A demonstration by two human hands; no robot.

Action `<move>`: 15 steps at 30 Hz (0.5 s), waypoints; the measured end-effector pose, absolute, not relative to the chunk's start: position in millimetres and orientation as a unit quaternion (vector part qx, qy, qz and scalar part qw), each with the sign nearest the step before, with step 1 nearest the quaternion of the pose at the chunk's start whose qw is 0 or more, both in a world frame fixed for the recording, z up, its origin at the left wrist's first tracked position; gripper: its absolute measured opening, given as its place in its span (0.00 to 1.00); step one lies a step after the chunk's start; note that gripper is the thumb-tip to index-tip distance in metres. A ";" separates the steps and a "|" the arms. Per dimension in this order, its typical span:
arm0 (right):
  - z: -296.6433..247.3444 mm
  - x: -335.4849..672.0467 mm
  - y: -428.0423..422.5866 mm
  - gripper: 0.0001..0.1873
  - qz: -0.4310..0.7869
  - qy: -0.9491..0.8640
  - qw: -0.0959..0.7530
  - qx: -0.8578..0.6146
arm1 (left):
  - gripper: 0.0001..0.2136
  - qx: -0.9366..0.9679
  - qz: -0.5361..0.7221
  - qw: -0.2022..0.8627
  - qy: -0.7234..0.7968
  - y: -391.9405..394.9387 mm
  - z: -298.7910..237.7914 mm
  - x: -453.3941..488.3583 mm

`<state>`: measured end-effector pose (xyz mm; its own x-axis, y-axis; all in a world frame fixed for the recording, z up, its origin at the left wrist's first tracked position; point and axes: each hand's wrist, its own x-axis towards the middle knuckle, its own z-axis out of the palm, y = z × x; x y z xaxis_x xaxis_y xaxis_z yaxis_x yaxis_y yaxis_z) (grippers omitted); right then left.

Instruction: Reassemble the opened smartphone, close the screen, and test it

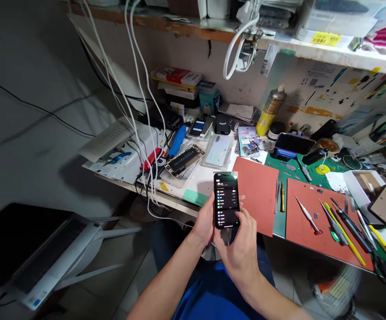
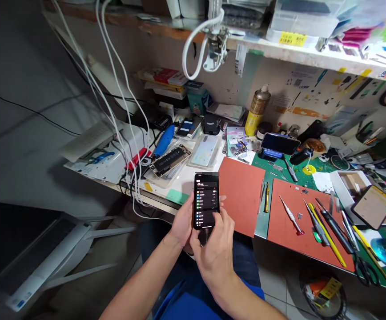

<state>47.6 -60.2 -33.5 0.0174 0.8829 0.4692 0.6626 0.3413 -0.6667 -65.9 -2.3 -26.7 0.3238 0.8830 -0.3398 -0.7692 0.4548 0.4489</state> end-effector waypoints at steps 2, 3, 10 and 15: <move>-35.4 43.8 -46.5 0.30 0.131 -0.687 0.441 -0.562 | 0.29 0.115 0.517 0.797 0.291 8.8 -25.5 -69.8; -35.9 41.5 -37.9 0.30 0.135 -0.686 0.439 -0.565 | 0.28 0.123 0.526 0.786 0.302 15.9 -24.6 -72.3; -31.1 15.8 35.7 0.28 0.142 -0.682 0.415 -0.585 | 0.21 0.159 0.572 0.718 0.363 79.1 -19.6 -94.7; -23.4 0.5 75.3 0.27 0.151 -0.686 0.360 -0.613 | 0.19 0.176 0.579 0.694 0.391 106.0 -16.3 -104.3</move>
